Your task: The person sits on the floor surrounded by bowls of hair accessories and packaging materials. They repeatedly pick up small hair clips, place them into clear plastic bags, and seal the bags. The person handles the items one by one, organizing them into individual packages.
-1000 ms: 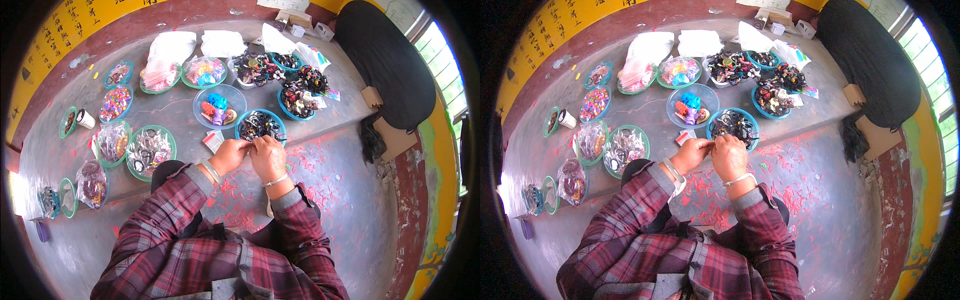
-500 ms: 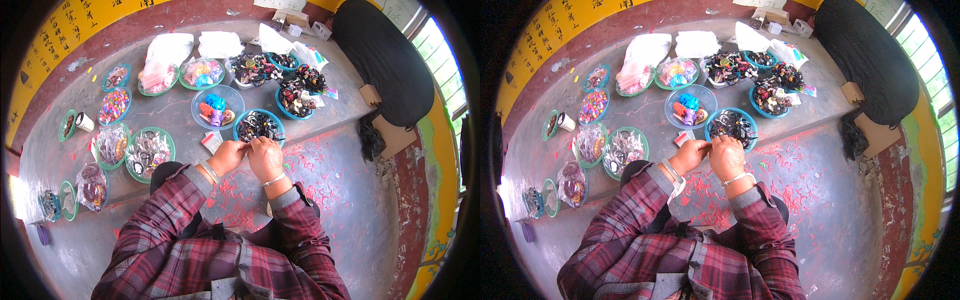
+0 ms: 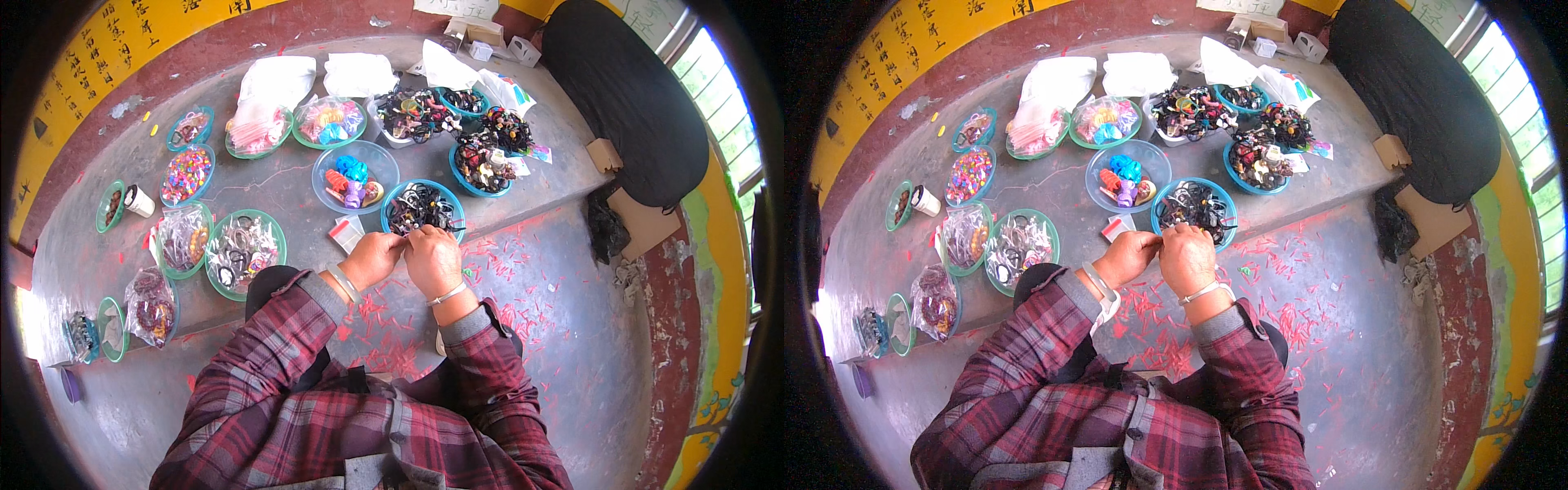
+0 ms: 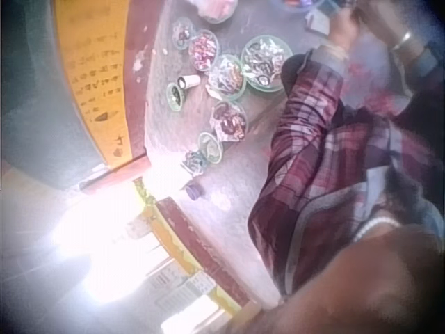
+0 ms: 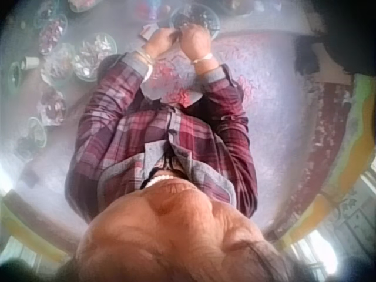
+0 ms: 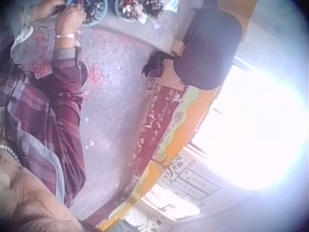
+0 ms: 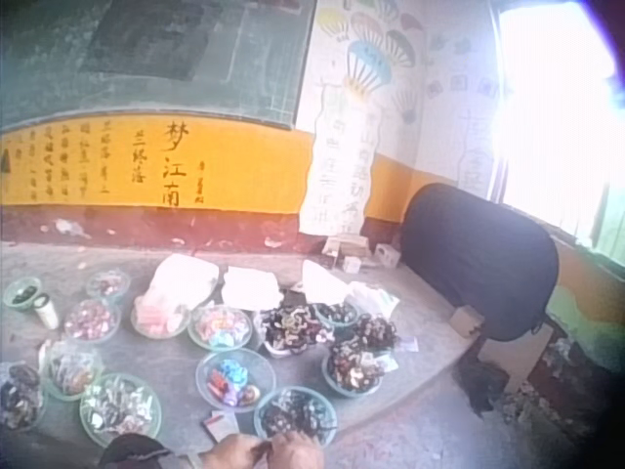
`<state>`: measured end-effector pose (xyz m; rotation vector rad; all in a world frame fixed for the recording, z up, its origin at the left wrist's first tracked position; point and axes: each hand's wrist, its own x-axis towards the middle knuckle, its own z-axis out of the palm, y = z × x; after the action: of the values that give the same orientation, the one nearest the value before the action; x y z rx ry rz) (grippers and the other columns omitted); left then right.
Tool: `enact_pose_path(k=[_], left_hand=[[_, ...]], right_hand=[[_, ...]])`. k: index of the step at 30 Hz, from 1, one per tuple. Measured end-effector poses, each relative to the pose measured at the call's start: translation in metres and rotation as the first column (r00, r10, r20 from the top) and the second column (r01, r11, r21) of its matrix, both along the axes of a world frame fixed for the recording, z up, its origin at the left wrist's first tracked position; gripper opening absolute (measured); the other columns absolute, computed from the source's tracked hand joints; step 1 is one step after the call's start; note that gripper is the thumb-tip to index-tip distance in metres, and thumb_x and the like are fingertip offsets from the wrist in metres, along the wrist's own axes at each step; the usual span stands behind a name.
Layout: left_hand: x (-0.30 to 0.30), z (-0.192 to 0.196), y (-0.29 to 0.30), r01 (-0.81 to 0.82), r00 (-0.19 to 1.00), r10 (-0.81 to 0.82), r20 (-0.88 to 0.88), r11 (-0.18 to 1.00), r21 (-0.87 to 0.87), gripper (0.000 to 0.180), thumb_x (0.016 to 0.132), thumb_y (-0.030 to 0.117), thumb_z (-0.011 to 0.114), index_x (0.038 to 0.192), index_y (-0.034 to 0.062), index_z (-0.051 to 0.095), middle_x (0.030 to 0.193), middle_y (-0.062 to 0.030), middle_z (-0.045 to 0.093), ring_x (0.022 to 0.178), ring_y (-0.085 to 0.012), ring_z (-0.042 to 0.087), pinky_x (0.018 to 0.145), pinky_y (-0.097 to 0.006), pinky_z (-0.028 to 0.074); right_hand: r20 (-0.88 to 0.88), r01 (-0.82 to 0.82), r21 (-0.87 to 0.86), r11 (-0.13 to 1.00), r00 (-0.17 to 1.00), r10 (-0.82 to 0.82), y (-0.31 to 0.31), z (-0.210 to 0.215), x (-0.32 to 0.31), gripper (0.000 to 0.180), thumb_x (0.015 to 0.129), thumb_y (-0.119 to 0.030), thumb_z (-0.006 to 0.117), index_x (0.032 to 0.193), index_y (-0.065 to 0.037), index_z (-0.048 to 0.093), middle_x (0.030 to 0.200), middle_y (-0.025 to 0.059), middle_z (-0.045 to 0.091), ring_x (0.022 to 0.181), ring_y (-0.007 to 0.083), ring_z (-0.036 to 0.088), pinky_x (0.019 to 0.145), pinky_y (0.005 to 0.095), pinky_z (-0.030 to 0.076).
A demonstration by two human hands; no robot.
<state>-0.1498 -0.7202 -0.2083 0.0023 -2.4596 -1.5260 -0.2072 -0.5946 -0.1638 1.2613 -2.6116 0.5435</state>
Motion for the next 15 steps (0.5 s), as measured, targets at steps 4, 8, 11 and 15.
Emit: enact_pose_path(k=[4,8,11,15], left_hand=[[0.0,-0.002,-0.001,0.001,1.0,-0.001,0.004,1.0,0.01,0.013,0.079,0.005,0.054,0.089,0.0,0.061,0.079,-0.0164,0.062,0.073,-0.0221,0.061,0.065,-0.03,0.046],[0.001,0.0,0.001,-0.02,0.999,0.022,-0.048,0.999,0.046,0.014,0.079,0.011,0.051,0.086,0.0028,0.061,0.076,-0.021,0.058,0.075,-0.0357,0.058,0.062,-0.037,0.046],[-0.001,-0.003,0.0,-0.003,0.998,0.003,-0.063,1.0,0.006,0.012,0.078,0.005,0.055,0.087,0.0005,0.061,0.077,-0.0165,0.062,0.071,-0.0246,0.062,0.064,-0.031,0.046],[-0.002,-0.009,-0.002,-0.02,0.998,0.017,-0.058,0.998,-0.054,0.011,0.077,0.005,0.055,0.085,0.0008,0.061,0.077,-0.017,0.062,0.071,-0.027,0.061,0.063,-0.033,0.046]], right_hand=[[-0.048,-0.012,-0.081,0.997,0.999,0.009,-0.001,-0.002,0.0,0.005,0.066,-0.01,0.056,0.064,-0.005,0.055,0.07,0.0092,0.056,0.071,0.0279,0.056,0.062,0.0395,0.043],[-0.054,-0.022,-0.076,0.997,0.998,0.018,0.0,0.001,0.0,0.005,0.065,-0.01,0.056,0.063,-0.006,0.054,0.069,0.0088,0.055,0.07,0.0277,0.056,0.062,0.0395,0.042],[-0.07,-0.022,-0.059,0.998,0.997,0.018,0.0,0.0,0.001,0.006,0.065,-0.011,0.056,0.063,-0.006,0.054,0.068,0.0085,0.055,0.069,0.0275,0.055,0.062,0.0391,0.042],[-0.078,-0.003,-0.055,0.999,0.997,-0.001,-0.004,-0.003,0.002,0.006,0.066,-0.011,0.056,0.063,-0.006,0.054,0.068,0.0082,0.055,0.068,0.0272,0.055,0.062,0.0385,0.042]])
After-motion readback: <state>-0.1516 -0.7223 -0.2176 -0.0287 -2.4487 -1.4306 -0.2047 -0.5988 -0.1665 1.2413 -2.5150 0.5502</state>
